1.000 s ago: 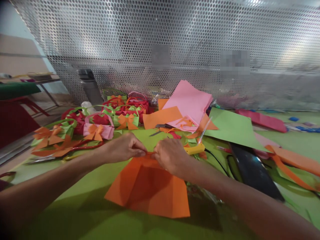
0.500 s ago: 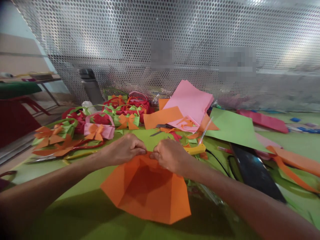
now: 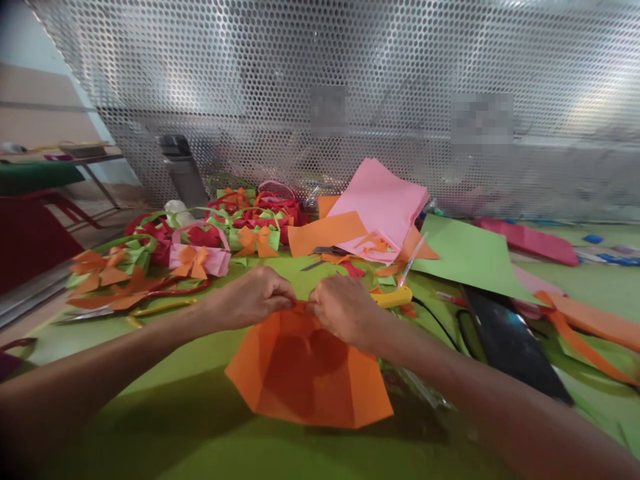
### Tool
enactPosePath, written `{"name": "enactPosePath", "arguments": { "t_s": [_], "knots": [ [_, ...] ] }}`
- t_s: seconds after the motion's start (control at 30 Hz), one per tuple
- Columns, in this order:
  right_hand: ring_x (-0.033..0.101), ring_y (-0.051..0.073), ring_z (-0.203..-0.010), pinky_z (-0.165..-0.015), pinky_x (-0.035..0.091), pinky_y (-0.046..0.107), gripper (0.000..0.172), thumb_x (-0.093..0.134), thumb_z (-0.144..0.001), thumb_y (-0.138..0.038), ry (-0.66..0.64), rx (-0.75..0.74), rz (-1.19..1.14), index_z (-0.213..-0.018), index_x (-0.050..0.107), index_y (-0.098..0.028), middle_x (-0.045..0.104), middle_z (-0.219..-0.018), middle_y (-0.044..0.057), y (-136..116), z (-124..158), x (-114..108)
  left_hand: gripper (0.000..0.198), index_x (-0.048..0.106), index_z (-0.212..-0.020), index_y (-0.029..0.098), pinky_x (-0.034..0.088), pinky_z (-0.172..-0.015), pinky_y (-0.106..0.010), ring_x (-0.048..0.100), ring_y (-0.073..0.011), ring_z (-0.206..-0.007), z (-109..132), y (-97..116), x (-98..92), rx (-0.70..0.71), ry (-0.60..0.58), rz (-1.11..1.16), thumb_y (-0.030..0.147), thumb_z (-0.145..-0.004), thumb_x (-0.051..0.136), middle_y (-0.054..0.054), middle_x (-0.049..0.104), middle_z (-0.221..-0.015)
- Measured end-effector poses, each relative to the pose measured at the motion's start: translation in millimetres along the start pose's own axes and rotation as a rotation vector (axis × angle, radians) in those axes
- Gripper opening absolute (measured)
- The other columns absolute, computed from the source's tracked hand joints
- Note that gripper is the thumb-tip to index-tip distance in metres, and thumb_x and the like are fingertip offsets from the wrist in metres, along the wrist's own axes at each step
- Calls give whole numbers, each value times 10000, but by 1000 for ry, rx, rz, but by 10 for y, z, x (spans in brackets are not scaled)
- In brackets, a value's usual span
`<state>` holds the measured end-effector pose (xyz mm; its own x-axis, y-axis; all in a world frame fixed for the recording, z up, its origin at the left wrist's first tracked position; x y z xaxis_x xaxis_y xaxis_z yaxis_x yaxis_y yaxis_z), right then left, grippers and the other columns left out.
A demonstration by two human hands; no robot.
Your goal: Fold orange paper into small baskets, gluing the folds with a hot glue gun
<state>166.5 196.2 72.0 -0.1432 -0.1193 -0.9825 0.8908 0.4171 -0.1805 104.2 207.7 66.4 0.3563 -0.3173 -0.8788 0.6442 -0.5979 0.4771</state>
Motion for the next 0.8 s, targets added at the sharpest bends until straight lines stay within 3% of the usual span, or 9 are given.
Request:
{"name": "enactPosePath", "arguments": {
  "t_s": [0.17,0.37,0.57,0.8],
  "knots": [
    [245,76,-441,-473,144,258,302,527,-800,-210,7,-22,17,-505,567,-161,309,-440,-63,-15,10,22,220,618,-570,123,185,-443,-211,313,-63,-448,21,5,-13,41,-10,-13,130,-729,466,55,387,-462],
    [390,97,-498,-483,165,252,228,497,-833,-255,97,-40,76,-681,657,-198,492,-511,-29,-35,11,25,239,609,-518,123,175,-421,-204,284,-61,-434,24,70,-55,64,44,-32,115,-716,474,59,338,-425],
    [428,122,-467,-477,145,278,200,466,-802,-160,144,-50,196,-723,649,-170,560,-510,17,-104,59,-21,297,715,-753,166,291,-476,-176,452,-78,-499,40,177,-111,103,131,-68,76,-741,432,18,600,-564],
    [474,147,-482,-493,125,301,201,437,-740,-118,181,-97,273,-741,631,-173,626,-561,49,-184,119,-46,249,678,-637,140,299,-465,-194,509,-94,-489,67,242,-155,136,216,-128,53,-679,448,-5,612,-534]
  ]
}}
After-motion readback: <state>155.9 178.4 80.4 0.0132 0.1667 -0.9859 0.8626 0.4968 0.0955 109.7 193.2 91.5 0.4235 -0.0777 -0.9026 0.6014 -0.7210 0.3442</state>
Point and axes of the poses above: each hand's wrist, its own z-axis away from the middle knuckle, its own x-axis out of the palm, y = z × x, the point moved 10 cm from there along -z, towards the middle knuckle
